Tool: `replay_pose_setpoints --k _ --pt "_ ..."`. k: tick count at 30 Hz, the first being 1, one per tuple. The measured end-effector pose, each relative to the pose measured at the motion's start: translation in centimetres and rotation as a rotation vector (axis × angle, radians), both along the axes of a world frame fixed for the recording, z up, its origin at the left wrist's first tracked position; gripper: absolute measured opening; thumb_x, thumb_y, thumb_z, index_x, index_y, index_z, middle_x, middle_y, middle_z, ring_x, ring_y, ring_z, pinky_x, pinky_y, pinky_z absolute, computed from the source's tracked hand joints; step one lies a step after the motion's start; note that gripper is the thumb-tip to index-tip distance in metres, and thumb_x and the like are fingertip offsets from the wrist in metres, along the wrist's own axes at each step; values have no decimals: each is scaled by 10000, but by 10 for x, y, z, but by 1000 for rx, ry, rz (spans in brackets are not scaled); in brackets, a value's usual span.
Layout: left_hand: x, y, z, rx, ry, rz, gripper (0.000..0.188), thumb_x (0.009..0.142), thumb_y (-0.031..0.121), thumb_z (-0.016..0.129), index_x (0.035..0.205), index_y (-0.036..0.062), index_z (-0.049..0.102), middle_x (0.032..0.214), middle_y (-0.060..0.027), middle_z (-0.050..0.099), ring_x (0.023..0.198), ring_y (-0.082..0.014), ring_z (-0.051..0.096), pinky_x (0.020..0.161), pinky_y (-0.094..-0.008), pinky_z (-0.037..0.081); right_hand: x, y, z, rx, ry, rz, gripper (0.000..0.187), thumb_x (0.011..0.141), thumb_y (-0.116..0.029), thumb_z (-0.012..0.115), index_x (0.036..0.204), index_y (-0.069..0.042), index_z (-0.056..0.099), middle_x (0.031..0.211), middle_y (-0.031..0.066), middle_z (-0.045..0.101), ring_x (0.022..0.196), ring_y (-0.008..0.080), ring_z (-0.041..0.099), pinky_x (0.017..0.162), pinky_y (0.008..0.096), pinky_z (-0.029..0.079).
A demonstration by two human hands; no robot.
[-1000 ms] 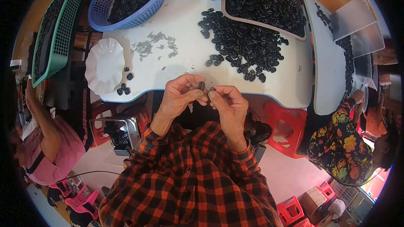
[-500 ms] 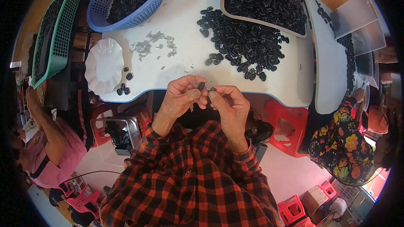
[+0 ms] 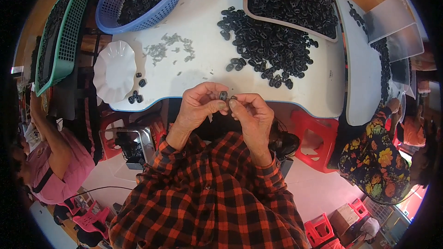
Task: The person assembles or sorts small black plastic components by hand at a workstation, using baskets, trays, and plates to hold the components.
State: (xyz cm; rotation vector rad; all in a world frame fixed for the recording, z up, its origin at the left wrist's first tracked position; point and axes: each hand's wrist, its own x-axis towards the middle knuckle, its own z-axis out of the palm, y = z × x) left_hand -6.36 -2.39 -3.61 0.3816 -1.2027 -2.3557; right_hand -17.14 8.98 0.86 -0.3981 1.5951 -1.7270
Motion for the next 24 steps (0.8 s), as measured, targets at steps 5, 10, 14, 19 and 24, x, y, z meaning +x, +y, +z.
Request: replay_pose_setpoints --k 5,10,14,19,24 --pt "-1 2 -2 -19 16 31 276 855 -20 616 1124 -49 561 926 -73 609 778 -108 619 684 -228 551 0 1 -2 4 -1 -3 99 833 -15 647 925 14 626 752 18 619 623 36 521 562 162 419" --pt "1 1 0 -25 -55 36 238 873 19 610 1098 -51 572 889 -72 616 734 -112 627 641 -231 555 -1 1 -3 12 -4 -7 105 829 -26 659 923 8 630 751 14 618 627 39 526 567 166 424" --pt "-1 3 1 79 -99 51 207 909 70 575 1076 -52 582 827 -80 623 693 -123 637 610 -236 565 0 0 -3 1 -2 -8 110 825 -31 665 923 6 631 756 14 620 627 41 528 570 169 426" --pt "-1 2 1 121 -98 70 209 915 75 565 1079 -52 583 825 -88 628 693 -131 646 587 -240 574 0 -1 -5 10 -15 -14 118 820 -40 673 920 6 634 767 17 624 630 46 530 572 171 428" --pt "-1 1 3 45 -95 60 258 888 32 592 1131 -51 569 839 -80 628 709 -133 651 606 -245 580 -1 -1 -6 26 -12 -20 110 821 -33 668 917 9 634 765 20 625 625 45 529 567 172 425"
